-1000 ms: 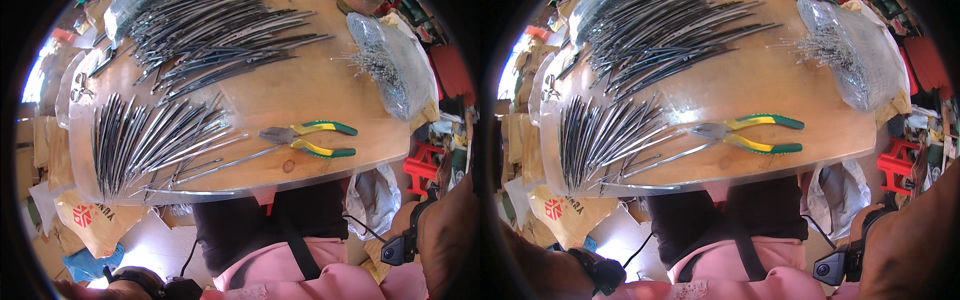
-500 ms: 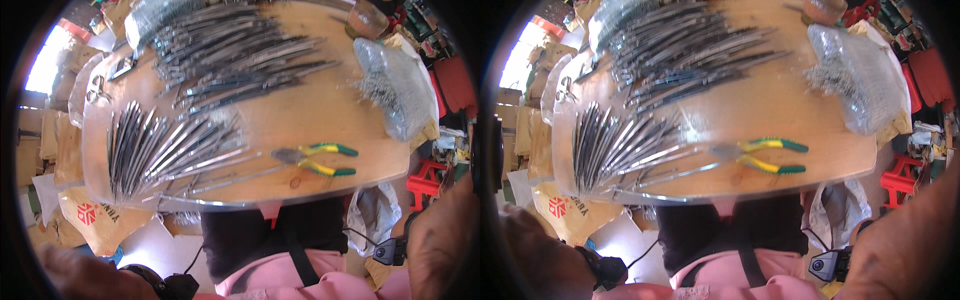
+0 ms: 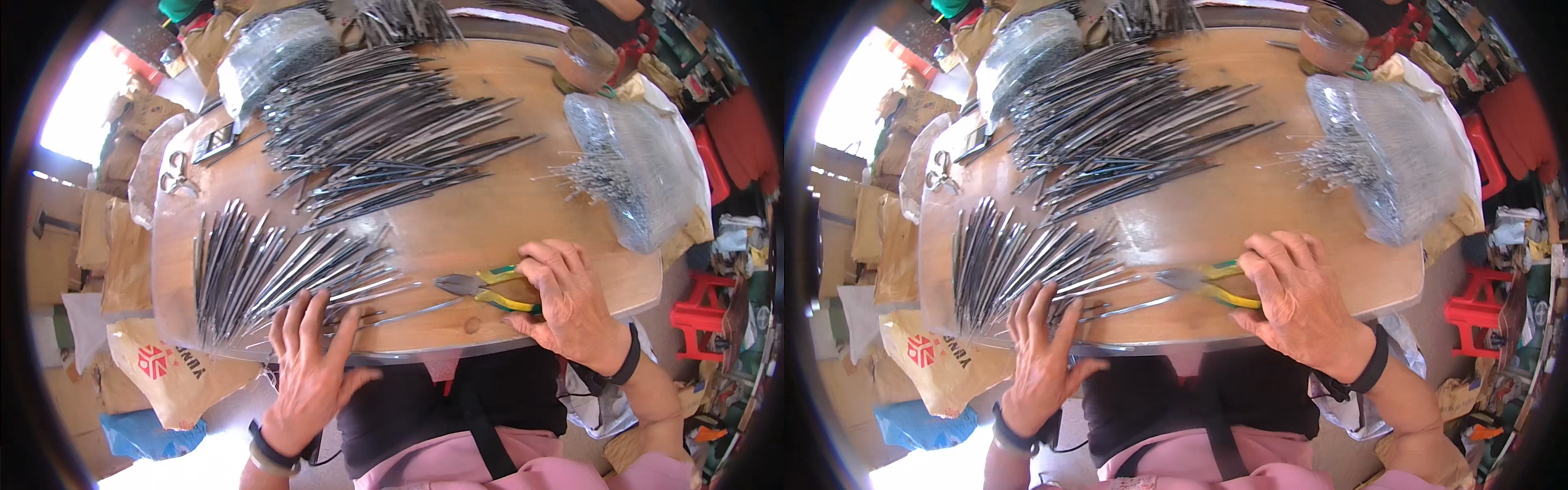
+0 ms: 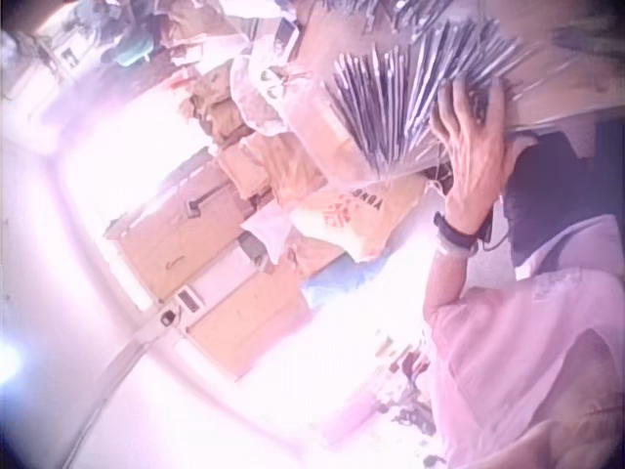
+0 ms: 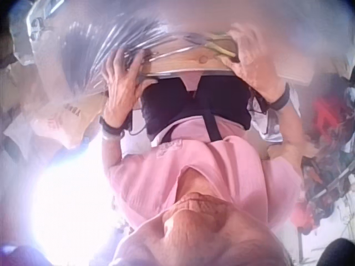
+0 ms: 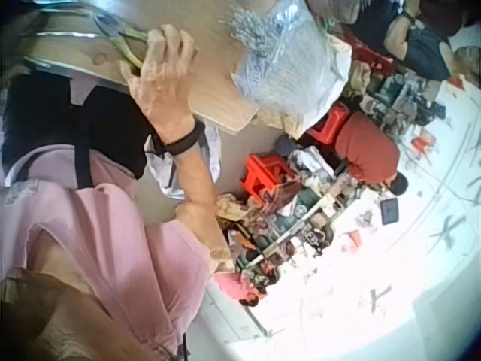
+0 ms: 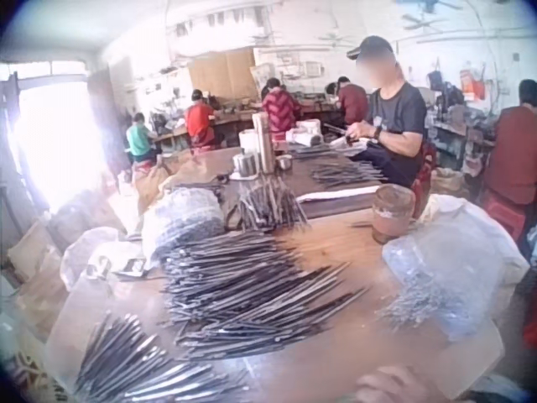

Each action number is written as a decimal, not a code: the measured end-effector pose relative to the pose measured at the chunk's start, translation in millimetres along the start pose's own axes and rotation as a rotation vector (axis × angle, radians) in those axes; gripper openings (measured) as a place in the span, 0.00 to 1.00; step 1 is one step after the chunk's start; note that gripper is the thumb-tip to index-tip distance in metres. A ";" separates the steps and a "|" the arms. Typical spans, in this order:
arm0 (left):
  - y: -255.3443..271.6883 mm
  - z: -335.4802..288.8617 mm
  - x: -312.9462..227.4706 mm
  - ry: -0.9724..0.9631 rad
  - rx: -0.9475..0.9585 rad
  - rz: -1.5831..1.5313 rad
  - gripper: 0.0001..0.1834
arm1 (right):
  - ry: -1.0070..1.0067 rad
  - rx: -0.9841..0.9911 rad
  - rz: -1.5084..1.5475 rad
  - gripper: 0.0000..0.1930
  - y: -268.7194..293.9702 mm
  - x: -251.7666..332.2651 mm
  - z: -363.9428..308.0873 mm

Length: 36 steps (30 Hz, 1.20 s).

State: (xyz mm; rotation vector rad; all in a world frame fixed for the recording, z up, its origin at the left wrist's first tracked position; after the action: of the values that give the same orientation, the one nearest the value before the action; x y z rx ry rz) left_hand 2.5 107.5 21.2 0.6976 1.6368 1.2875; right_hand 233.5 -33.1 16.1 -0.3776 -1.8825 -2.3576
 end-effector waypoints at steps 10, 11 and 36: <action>3.9 4.3 24.8 -0.018 -0.314 -0.169 0.30 | 0.053 -0.044 -0.016 0.24 -22.6 7.7 0.9; 2.5 8.6 23.5 -0.040 -0.310 -0.148 0.33 | 0.072 -0.096 -0.029 0.20 -21.0 8.6 2.9; 12.5 139.3 39.3 -0.140 -0.241 -0.055 0.07 | -0.048 -0.304 -0.001 0.10 72.5 -55.6 23.9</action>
State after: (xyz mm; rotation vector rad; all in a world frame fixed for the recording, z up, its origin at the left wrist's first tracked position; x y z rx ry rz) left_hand 109.8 205.3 15.3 0.5773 1.3524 1.3377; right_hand 307.0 -30.7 75.4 -0.4617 -1.5397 -2.6616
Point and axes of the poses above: each hand's wrist, its own z-axis towards the middle knuckle, its own y-axis out of the back of the hand, x = y × z, the point moved 6 cm from there along z, towards the middle knuckle, and after that the axes turned 8 degrees about -z, right-handed, at the moved point
